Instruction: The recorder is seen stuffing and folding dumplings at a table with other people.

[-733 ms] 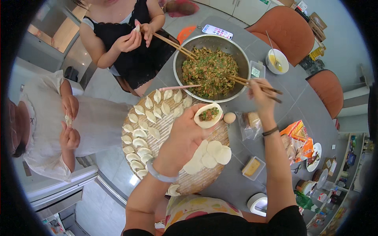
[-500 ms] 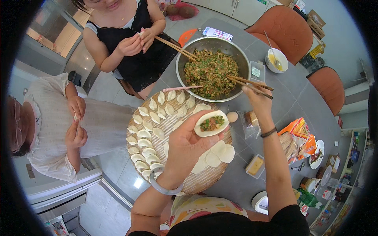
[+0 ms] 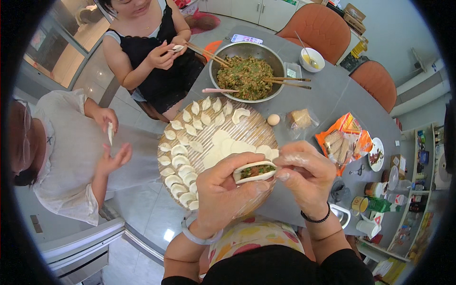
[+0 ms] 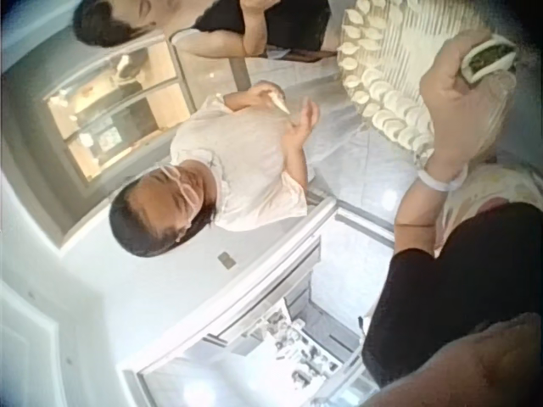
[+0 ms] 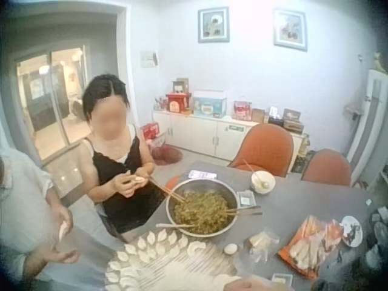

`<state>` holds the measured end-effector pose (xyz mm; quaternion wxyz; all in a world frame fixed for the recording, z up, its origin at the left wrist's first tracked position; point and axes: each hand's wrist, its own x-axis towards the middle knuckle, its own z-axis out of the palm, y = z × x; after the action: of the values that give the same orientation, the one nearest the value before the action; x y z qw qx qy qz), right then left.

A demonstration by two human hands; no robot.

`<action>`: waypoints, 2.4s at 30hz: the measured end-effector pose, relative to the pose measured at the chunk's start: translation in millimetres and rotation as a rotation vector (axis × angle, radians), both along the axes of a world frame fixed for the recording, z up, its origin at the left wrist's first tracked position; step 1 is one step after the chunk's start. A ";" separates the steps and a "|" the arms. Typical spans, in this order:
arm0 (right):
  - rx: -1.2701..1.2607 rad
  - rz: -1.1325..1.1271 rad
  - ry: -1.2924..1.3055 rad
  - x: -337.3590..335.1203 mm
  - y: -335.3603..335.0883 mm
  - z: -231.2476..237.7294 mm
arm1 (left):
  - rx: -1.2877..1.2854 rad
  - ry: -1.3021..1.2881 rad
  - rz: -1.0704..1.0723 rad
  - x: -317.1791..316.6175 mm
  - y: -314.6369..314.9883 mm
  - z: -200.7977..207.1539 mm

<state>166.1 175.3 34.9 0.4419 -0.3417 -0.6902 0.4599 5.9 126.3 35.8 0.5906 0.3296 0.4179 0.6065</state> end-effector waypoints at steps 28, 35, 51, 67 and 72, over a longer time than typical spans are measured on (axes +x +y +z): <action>0.300 -0.191 0.074 -43.9 -139.2 39.1 | 0.233 -0.056 -0.211 -50.0 -123.9 30.2; 0.445 -0.149 -0.018 0.9 -139.3 41.8 | 0.252 0.137 -0.266 -13.7 -127.4 45.5; 0.281 -0.155 0.053 40.2 -146.4 60.7 | 0.375 0.510 -0.050 44.2 -141.0 56.5; 0.516 -0.002 -0.017 45.8 -140.4 56.2 | 0.414 0.631 0.028 49.5 -152.1 55.6; 0.416 -0.064 0.029 30.1 -148.4 62.3 | 0.399 0.701 0.089 44.6 -157.6 55.9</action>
<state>196.2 26.9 97.3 0.5274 -0.2581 -0.7526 0.2981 50.5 -31.3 91.7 0.3100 0.6060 0.4821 0.5516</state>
